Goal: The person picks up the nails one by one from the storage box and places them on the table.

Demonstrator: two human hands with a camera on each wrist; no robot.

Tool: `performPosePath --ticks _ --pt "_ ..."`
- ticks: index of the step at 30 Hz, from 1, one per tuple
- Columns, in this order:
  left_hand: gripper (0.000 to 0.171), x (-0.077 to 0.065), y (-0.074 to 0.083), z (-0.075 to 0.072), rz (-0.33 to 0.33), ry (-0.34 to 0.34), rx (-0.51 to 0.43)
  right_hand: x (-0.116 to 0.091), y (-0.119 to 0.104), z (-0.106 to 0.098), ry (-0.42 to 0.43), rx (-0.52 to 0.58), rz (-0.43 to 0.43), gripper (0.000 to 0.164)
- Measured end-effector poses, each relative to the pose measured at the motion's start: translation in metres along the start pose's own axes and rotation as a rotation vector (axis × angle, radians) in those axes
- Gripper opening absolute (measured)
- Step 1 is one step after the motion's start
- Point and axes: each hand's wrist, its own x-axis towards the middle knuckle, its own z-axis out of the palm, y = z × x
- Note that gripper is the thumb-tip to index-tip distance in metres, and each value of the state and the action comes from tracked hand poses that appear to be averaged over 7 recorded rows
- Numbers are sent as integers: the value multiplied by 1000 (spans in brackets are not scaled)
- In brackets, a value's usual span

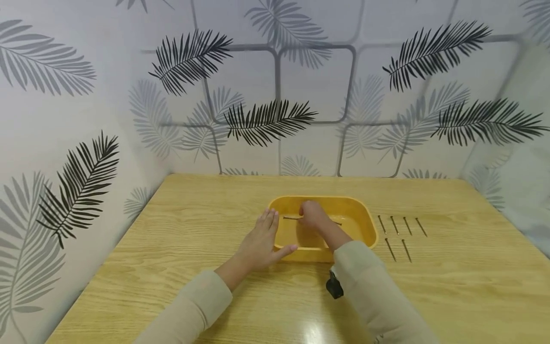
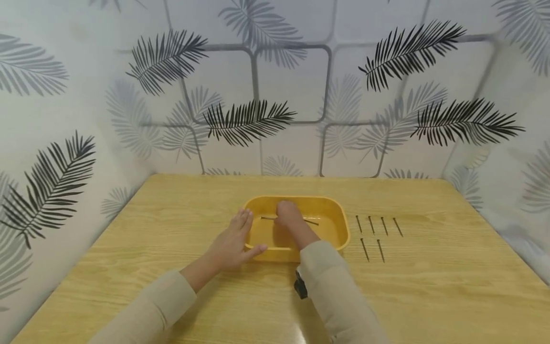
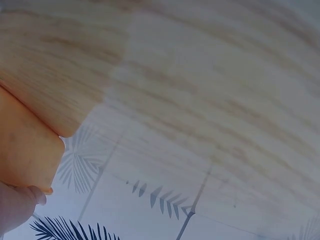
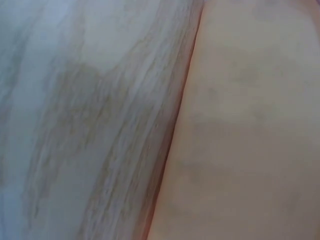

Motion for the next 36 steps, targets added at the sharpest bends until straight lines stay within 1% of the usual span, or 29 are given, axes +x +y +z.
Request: performPosePath --ticks 1,2,4,6,8,9,11,12,13,15,16,19,21,22,23,25,26,27,29,31,32,34,35,36 --pt "100 0 0 0 1 -2 5 3 4 5 13 -8 -8 21" --pt "100 1 0 1 3 1 3 3 5 5 23 -20 -10 20" --pt "98 1 0 1 4 3 3 -3 -5 -5 14 -44 9 17" --pt "97 1 0 1 1 0 11 -17 -25 -28 -19 -55 30 13" --pt "96 1 1 1 -2 2 9 -37 -49 -56 -30 -62 30 10" --pt "96 1 1 1 -6 1 11 -46 -60 -71 -61 -52 35 9" --pt "97 1 1 1 -11 0 19 -63 -80 -95 -43 -55 15 7" --pt "97 0 2 1 -11 1 16 -69 -86 -102 -28 -52 1 5" --pt "97 0 2 0 -11 1 14 -73 -90 -108 -42 -48 6 6" --pt "97 0 2 0 -11 0 15 -70 -86 -102 -34 -59 18 5" --pt "97 0 2 0 -11 -2 17 -65 -80 -93 -19 -67 25 3" --pt "98 0 2 0 -12 -7 20 -42 -50 -58 -70 -73 71 3" --pt "98 0 2 1 -12 -8 21 -26 -24 -27 -51 -76 48 7" --pt "98 0 2 1 -13 -10 21 -23 -20 -23 -63 -75 48 8" --pt "98 1 2 1 -11 -12 21 -22 -17 -19 -54 -77 32 9" --pt "98 1 2 1 -11 -14 20 -25 -19 -22 -58 -74 13 13" --pt "98 1 2 1 -11 -15 20 -30 -25 -29 -48 -70 -2 15" --pt "98 1 2 1 -10 -15 22 -38 -36 -40 -42 -82 -7 16" --pt "98 1 2 1 -7 -13 25 -54 -58 -65 -74 -90 -13 17" --pt "98 1 2 0 -6 -10 28 -65 -76 -84 -109 -117 -14 16" --pt "98 1 2 0 -6 -9 32 -69 -81 -90 -117 -128 -18 15" --pt "97 1 2 0 -3 -7 29 -72 -87 -96 -177 -147 2 14" --pt "97 1 2 0 -4 -9 29 -71 -86 -94 -197 -153 6 14" --pt "97 1 2 1 -4 -10 26 -68 -80 -87 -189 -164 1 12"
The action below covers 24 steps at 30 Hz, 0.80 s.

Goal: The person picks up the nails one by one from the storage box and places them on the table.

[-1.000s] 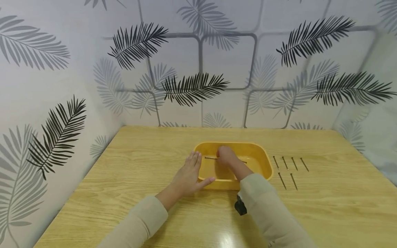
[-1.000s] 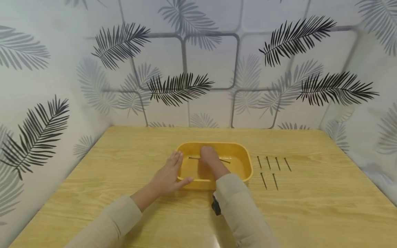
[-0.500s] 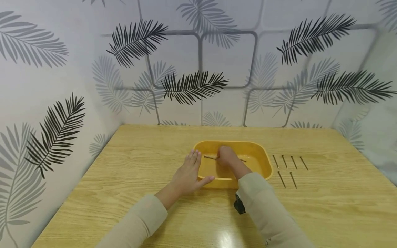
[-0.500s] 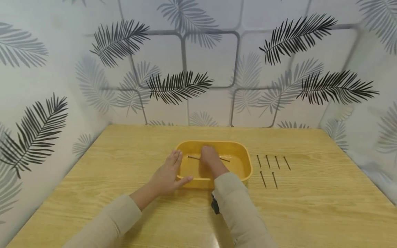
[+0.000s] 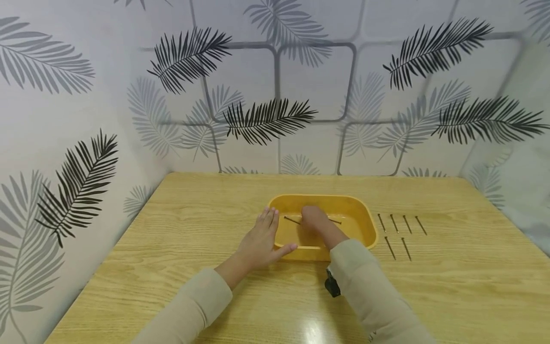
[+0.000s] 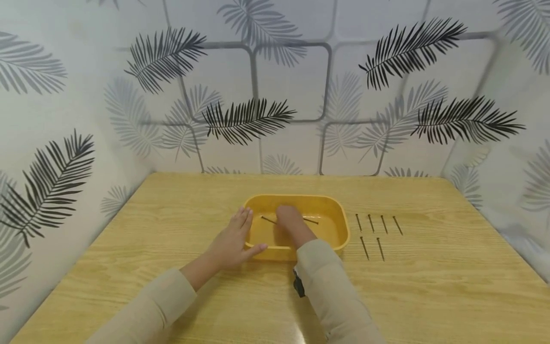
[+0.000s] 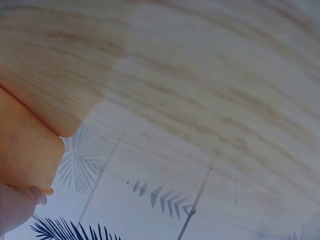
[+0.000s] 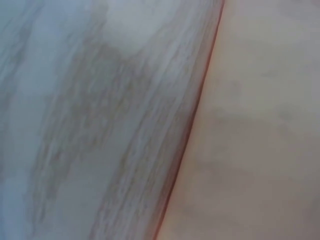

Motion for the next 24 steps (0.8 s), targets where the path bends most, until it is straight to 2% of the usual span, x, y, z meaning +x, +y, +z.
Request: performPosePath --ticks 2,3,5,8,10,14,17,18,21,24 --pt "97 1 0 1 0 0 -6 14 14 20 3 -12 -9 12" --pt "97 1 0 1 1 0 -8 23 21 31 -33 -18 4 12" --pt "97 1 -1 1 2 0 -6 20 19 27 -44 -30 3 13" --pt "97 1 0 0 3 2 0 0 4 1 -83 -23 10 11" --pt "97 1 0 -1 1 0 -2 -21 -12 -25 -65 -9 8 9" --pt "94 0 1 -2 -6 -9 -5 -27 -12 -35 -78 40 2 7" --pt "92 0 1 -2 -8 -9 3 -31 -11 -38 -47 63 -47 8" --pt "92 1 1 -2 -7 -7 3 -32 -11 -40 -72 76 -38 9" --pt "92 0 1 -2 -7 -4 2 -21 -3 -25 -30 69 -21 9" --pt "94 0 1 -2 -10 -10 -6 0 12 -1 -73 69 59 12"
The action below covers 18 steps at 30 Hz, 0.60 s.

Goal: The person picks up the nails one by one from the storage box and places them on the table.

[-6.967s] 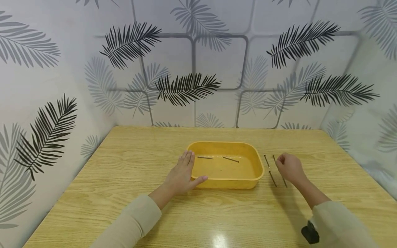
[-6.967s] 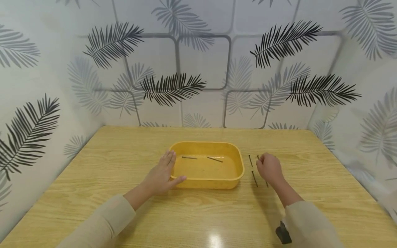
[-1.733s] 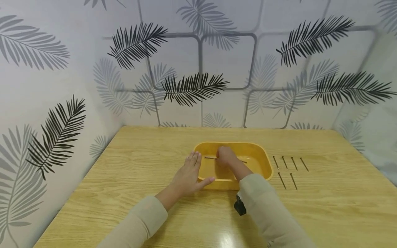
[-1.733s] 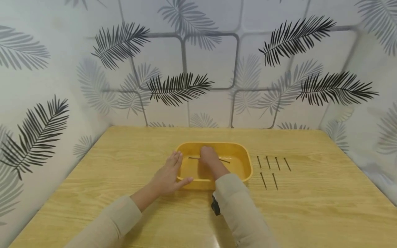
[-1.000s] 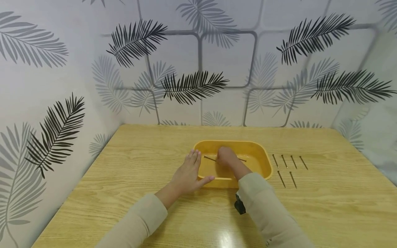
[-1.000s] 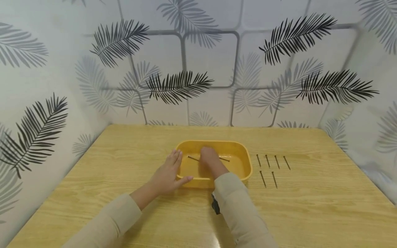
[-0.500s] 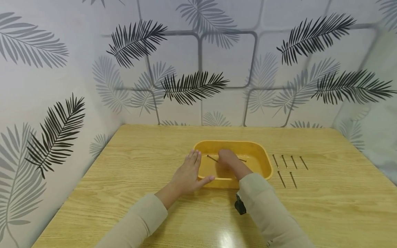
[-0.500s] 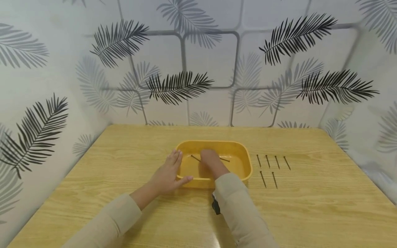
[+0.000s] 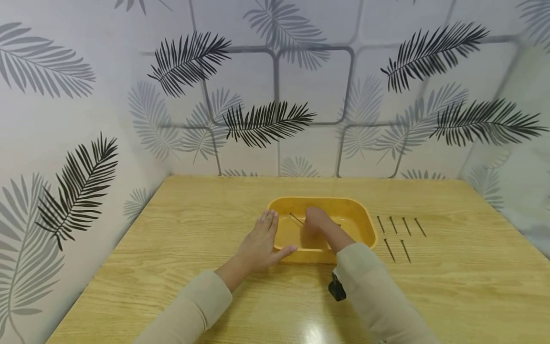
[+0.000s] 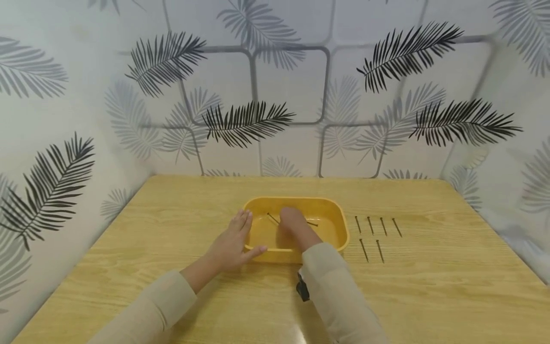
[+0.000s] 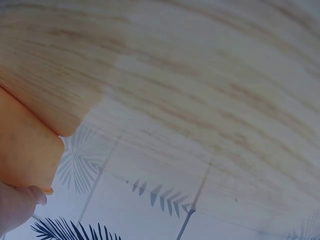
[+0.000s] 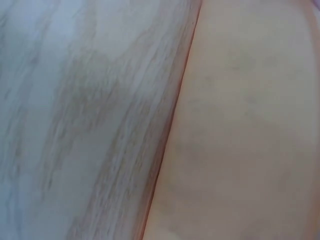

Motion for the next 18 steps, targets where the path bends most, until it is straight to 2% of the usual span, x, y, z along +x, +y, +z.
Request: performPosePath --ticks 6,9,13,18 --pt "93 0 1 0 -8 0 0 53 43 54 5 -17 26 15" --pt "92 0 1 0 -10 -1 -2 69 56 72 17 -13 43 14" --pt "92 -1 1 1 -10 2 2 72 60 78 43 18 58 15" --pt "93 -1 0 1 -11 1 1 60 54 70 73 52 54 22"
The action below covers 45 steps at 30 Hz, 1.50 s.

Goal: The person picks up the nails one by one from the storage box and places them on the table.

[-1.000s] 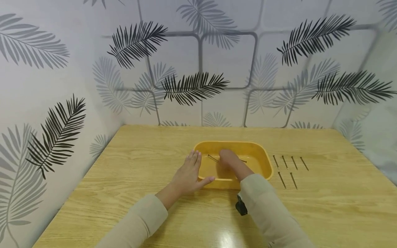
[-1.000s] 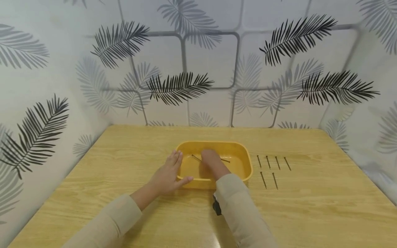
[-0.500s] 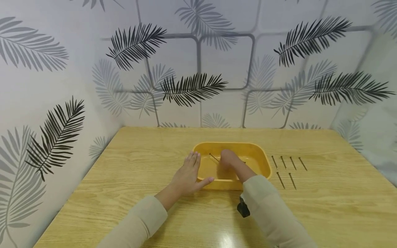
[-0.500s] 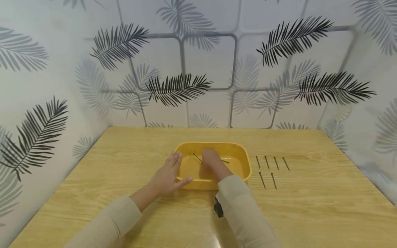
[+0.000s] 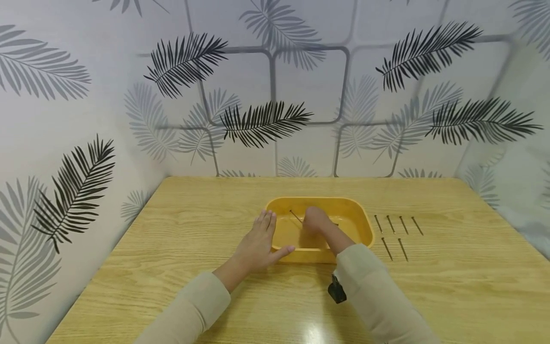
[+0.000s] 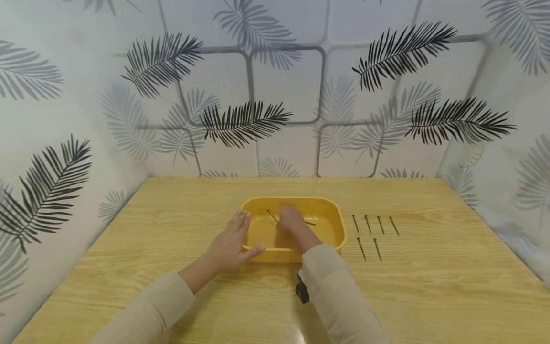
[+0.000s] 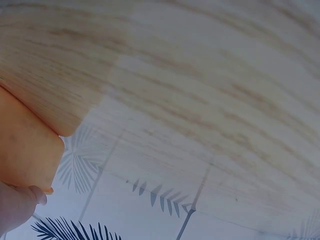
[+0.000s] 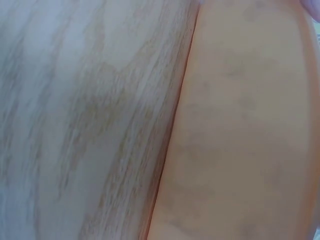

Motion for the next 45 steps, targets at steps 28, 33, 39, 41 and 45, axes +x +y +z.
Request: performPosePath --ticks 28,33,39,41,45 --pt "97 1 -1 3 27 37 13 -147 -83 -158 -27 243 -6 43" --pt "96 0 0 2 21 32 14 -127 -58 -135 29 221 -92 45" --pt "98 0 1 1 24 28 13 -122 -42 -131 -3 258 -81 50" --pt "99 0 1 2 26 32 7 -122 -39 -132 6 252 -78 50" --pt "100 0 1 3 21 27 7 -130 -42 -140 6 245 -60 52"
